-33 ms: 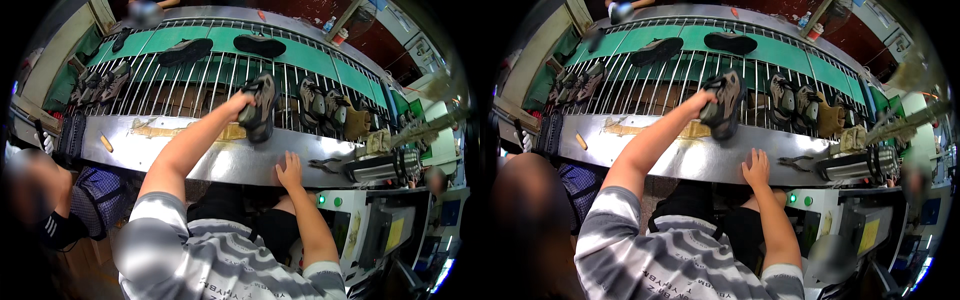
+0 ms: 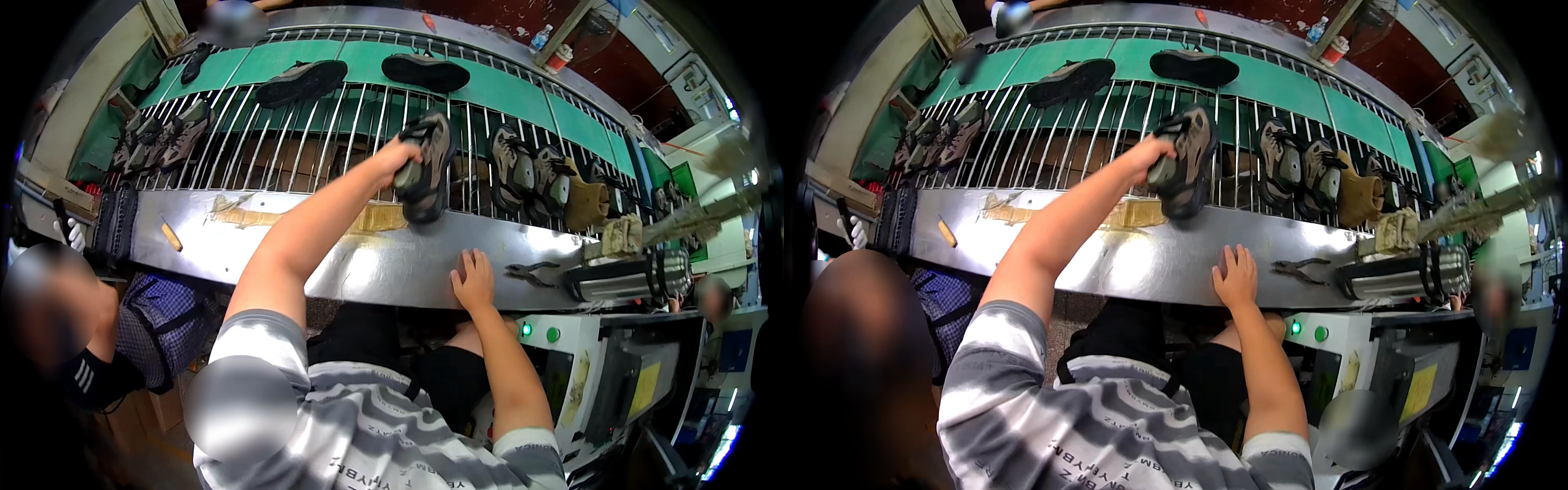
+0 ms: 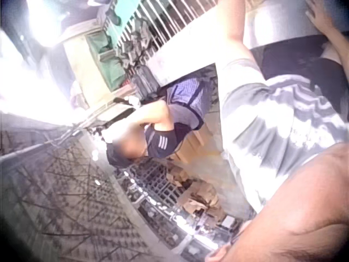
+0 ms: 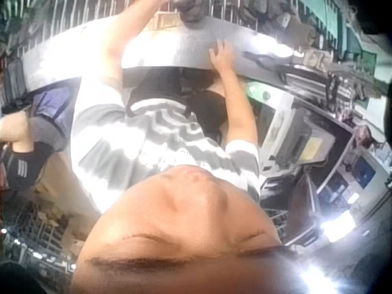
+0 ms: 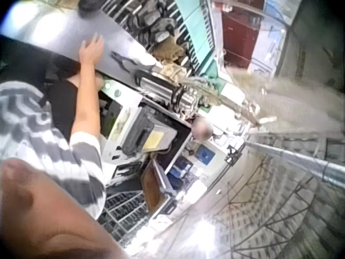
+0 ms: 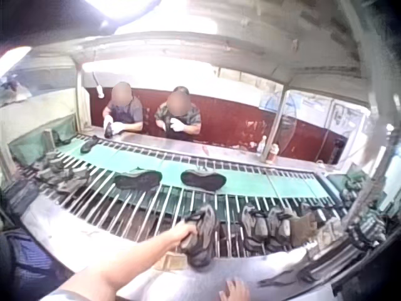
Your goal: The person takes shoes and outsoles from a conveyor belt, places them into a heat-press machine to bond them, and سپس places the bonded shoes back onto the belt.
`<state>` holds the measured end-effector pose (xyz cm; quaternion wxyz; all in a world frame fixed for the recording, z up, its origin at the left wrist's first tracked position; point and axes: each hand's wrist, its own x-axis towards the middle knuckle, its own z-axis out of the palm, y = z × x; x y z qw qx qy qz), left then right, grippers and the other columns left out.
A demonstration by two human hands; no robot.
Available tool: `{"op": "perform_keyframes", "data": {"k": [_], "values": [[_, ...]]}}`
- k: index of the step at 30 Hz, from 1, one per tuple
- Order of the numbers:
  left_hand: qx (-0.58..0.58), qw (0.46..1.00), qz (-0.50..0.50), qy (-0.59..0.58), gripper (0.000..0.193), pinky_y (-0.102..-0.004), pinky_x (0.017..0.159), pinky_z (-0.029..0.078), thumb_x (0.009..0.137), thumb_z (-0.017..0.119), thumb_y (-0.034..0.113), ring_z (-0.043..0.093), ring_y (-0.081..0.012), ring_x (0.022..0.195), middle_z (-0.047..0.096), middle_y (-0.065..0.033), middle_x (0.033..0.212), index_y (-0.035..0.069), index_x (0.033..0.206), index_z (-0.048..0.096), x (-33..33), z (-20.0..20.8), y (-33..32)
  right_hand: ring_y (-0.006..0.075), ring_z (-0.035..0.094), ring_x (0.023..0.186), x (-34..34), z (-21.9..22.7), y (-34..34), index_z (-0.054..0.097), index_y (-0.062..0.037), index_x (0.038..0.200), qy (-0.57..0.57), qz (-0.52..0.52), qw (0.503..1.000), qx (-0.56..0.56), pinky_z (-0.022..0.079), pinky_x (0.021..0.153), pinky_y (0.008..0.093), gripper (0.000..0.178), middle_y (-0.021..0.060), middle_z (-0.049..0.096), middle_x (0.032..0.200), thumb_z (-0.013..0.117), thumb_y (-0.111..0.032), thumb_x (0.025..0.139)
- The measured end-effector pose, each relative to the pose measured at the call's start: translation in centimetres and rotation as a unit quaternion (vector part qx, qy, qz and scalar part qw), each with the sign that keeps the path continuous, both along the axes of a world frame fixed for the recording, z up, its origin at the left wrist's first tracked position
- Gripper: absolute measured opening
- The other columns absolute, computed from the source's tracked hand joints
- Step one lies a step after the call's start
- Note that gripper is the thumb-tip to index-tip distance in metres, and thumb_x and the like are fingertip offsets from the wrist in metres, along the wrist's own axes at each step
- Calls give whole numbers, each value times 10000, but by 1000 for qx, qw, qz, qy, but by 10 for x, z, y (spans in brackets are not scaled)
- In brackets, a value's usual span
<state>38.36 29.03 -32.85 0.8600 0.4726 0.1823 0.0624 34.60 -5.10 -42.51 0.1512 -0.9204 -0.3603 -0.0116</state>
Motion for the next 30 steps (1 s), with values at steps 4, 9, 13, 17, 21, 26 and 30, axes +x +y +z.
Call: {"op": "perform_keyframes", "data": {"k": [4, 9, 13, 17, 21, 26, 30], "values": [[81, 996, 18, 17, 685, -404, 740, 541, 647, 573, -72, 609, -286, 885, 579, -169, 1032, 54, 1305, 432, 112, -41, 26, 391, 379, 1305, 8, 0, 10, 515, -95, 1331, -1, -11, 1000, 19, 283, 1089, 499, 569, 192, 438, 1399, 618, -305, 812], [344, 924, -3, 166, 920, -431, 1056, 351, 623, 713, 136, 381, -383, 1270, 380, -174, 1401, 62, 1437, 290, 169, -72, -16, 398, 412, 1291, 14, 1, 13, 566, -72, 1289, 42, -48, 997, -31, 316, 1071, 516, 544, 213, 459, 1387, 602, -315, 803], [372, 922, -18, 109, 922, -425, 1123, 268, 651, 724, 212, 265, -381, 1371, 312, -212, 1455, 23, 1436, 279, 160, -68, -19, 399, 445, 1271, 22, -5, 11, 594, -62, 1259, 60, -44, 996, -41, 339, 1057, 518, 526, 213, 489, 1368, 587, -326, 804], [341, 939, 33, 39, 802, -416, 1103, 289, 707, 662, 151, 352, -345, 1307, 384, -217, 1364, 22, 1415, 309, 183, -89, 50, 400, 460, 1259, 26, -5, 12, 601, -62, 1247, 80, -52, 995, -24, 343, 1053, 519, 513, 209, 514, 1348, 579, -314, 802], [807, 582, 103, -1, 867, -479, 1125, 244, 707, 723, 222, 322, -356, 1336, 373, -188, 1399, 99, 1447, 287, 281, -91, 153, 395, 469, 1253, 29, -2, 13, 608, -69, 1228, 103, -53, 993, -19, 348, 1048, 519, 507, 205, 524, 1339, 579, -295, 776], [946, 320, -42, 27, 1018, -502, 1060, 303, 599, 822, 321, 388, -332, 1291, 408, -129, 1384, 119, 1443, 291, 366, -103, 216, 385, 486, 1235, 31, -7, 8, 618, -72, 1205, 87, -37, 995, -19, 367, 1032, 515, 506, 201, 534, 1326, 591, -284, 746], [958, 279, -37, 63, 867, -475, 851, 440, 572, 831, 284, 535, -301, 1089, 521, -108, 1172, 95, 1305, 408, 383, -105, 206, 381, 490, 1233, 25, -6, 7, 620, -74, 1199, 97, -49, 994, -6, 369, 1031, 506, 497, 196, 537, 1323, 593, -274, 745]]}}
